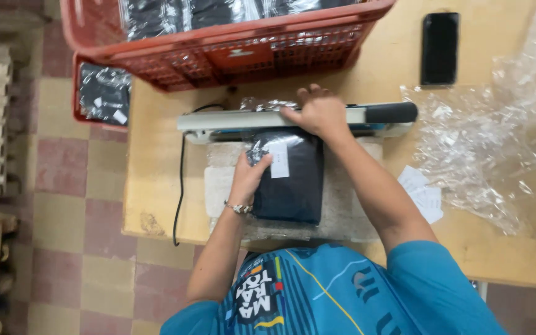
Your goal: Packaging black items into plastic bags, applying labels, and sealing them with a heat sealer
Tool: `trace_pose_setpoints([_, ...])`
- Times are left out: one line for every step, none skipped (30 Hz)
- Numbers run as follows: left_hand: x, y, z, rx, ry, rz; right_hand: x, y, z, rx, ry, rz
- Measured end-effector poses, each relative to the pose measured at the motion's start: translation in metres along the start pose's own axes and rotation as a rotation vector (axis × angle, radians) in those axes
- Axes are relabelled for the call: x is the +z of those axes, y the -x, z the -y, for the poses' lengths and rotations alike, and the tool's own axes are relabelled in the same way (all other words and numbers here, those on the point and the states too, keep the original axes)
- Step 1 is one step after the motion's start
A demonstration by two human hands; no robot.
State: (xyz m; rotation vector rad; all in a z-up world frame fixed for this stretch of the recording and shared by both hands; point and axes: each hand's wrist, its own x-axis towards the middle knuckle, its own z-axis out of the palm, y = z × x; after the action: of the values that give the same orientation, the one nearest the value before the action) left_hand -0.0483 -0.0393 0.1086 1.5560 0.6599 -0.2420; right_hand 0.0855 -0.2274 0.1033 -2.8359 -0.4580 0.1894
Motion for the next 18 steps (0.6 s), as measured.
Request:
trace_pose_setpoints([0.001, 0.004, -0.008, -0.007, 0.002, -0.001, 0.002, -0.001, -0.002, 0.006, -0.006, -0.006])
trace_pose_setpoints([0.000, 0.004, -0.007, -0.002, -0.004, 0.020, 0.004, 0.000, -0.001, 0.026, -0.002, -0.014])
trace_pose_setpoints([-0.001, 0.005, -0.006, -0.001, -0.012, 0.021, 0.006, 0.002, 0.000, 0.023, -0.021, -0.044])
trace_pose_setpoints([-0.001, 0.004, -0.006, 0.004, -0.018, 0.018, 0.008, 0.000, 0.001, 0.015, -0.040, -0.078])
trace_pose_setpoints([0.003, 0.003, -0.006, 0.012, -0.022, 0.036, 0.012, 0.000, -0.003, 0.031, -0.035, -0.089])
trace_pose_setpoints([0.004, 0.004, -0.005, 0.004, -0.011, 0.033, 0.018, -0.001, -0.004, 0.013, -0.003, -0.136])
trace_pose_setpoints([0.003, 0.004, -0.004, -0.005, 0.000, 0.029, 0.024, -0.001, -0.003, -0.004, 0.029, -0.183])
trace_pose_setpoints([0.003, -0.001, 0.002, 0.002, -0.001, 0.025, 0.026, -0.001, -0.005, -0.009, 0.027, -0.189])
trace_pose_setpoints([0.002, -0.007, 0.007, 0.000, -0.042, 0.012, 0.029, -0.001, -0.006, -0.010, 0.036, -0.212])
trace_pose_setpoints([0.001, -0.013, 0.013, -0.001, -0.078, -0.009, 0.031, -0.004, -0.006, -0.020, 0.045, -0.236])
trace_pose_setpoints([0.003, -0.017, 0.016, 0.008, -0.073, -0.020, 0.028, -0.004, -0.009, -0.033, 0.043, -0.244])
trace_pose_setpoints([0.002, -0.020, 0.021, 0.015, -0.091, -0.016, 0.026, -0.005, -0.009, -0.026, 0.033, -0.173])
trace_pose_setpoints([0.000, -0.023, 0.026, 0.021, -0.109, -0.011, 0.024, -0.006, -0.008, -0.019, 0.024, -0.103])
trace_pose_setpoints([0.001, -0.023, 0.027, 0.024, -0.100, -0.029, 0.024, -0.005, -0.008, -0.039, 0.023, -0.104])
trace_pose_setpoints([0.002, -0.023, 0.027, 0.026, -0.066, -0.042, 0.023, -0.004, -0.008, -0.049, 0.048, -0.142])
trace_pose_setpoints([0.004, -0.025, 0.027, 0.031, -0.037, -0.047, 0.022, -0.003, -0.009, -0.050, 0.073, -0.184])
trace_pose_setpoints([0.003, -0.024, 0.028, 0.037, -0.032, -0.056, 0.023, -0.003, -0.008, -0.060, 0.073, -0.189])
trace_pose_setpoints([0.004, -0.023, 0.028, 0.038, -0.002, -0.055, 0.024, -0.002, -0.008, -0.060, 0.078, -0.207])
